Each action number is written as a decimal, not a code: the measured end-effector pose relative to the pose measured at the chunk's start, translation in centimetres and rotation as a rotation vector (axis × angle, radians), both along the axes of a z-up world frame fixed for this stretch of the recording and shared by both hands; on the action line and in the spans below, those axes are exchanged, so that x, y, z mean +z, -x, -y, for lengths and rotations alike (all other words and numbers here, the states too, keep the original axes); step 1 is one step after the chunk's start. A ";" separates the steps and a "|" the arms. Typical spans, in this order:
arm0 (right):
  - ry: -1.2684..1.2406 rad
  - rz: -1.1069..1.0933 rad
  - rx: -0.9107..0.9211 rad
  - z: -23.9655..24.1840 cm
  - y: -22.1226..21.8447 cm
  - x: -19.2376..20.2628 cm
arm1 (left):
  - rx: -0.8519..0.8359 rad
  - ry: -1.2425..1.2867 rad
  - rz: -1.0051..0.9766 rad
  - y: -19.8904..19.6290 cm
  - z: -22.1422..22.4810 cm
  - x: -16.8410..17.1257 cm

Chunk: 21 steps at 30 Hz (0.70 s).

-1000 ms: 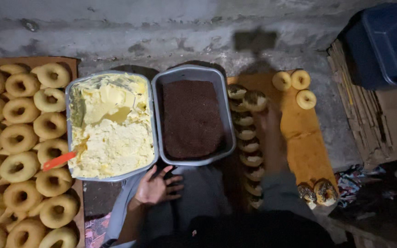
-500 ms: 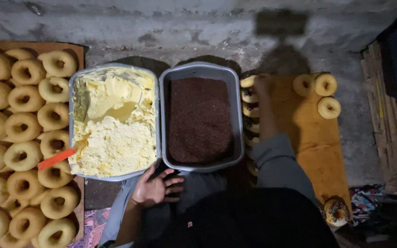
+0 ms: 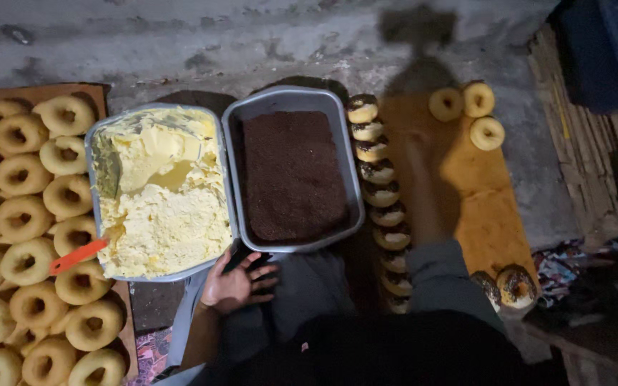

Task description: The person repeatedly picks up plain donuts, dips them into a yellow glaze, then into a dark crumb topping, and places them on a wooden board. The process is repeated for multiple donuts throughout the clip.

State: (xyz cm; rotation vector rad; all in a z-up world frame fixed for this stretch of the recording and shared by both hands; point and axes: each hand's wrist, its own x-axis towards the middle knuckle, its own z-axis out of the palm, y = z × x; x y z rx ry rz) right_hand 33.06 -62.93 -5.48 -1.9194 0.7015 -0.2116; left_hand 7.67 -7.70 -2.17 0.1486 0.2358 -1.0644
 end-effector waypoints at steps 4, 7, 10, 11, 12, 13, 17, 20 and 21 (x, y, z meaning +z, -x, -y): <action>0.025 -0.024 -0.047 -0.2 5.7 0.0 | -0.005 0.011 0.017 0.3 -0.5 0.1; 0.087 -0.029 -0.101 -1.4 9.1 -0.5 | -0.005 0.021 0.036 0.1 -0.2 0.1; 0.148 -0.069 -0.105 -2.9 11.8 -1.2 | -0.014 -0.010 0.019 0.0 -0.2 0.2; 0.176 -0.091 -0.063 -3.4 12.2 -1.4 | -0.017 -0.041 0.010 0.0 -0.2 0.1; 0.202 -0.108 -0.018 -3.8 12.5 -1.4 | -0.020 -0.073 0.001 0.0 -0.2 0.1; 0.236 -0.126 0.032 -4.3 12.6 -1.3 | -0.023 -0.061 0.008 0.0 -0.3 0.1; 0.410 -0.284 0.216 -6.3 12.4 0.9 | -0.033 0.011 0.044 0.0 -0.4 0.1; 0.390 -0.349 0.344 -8.2 12.4 4.3 | -0.043 0.040 0.070 -0.3 -0.3 0.2; 0.224 -0.397 0.265 -9.0 12.6 5.4 | -0.044 0.041 0.071 -0.2 -0.4 0.2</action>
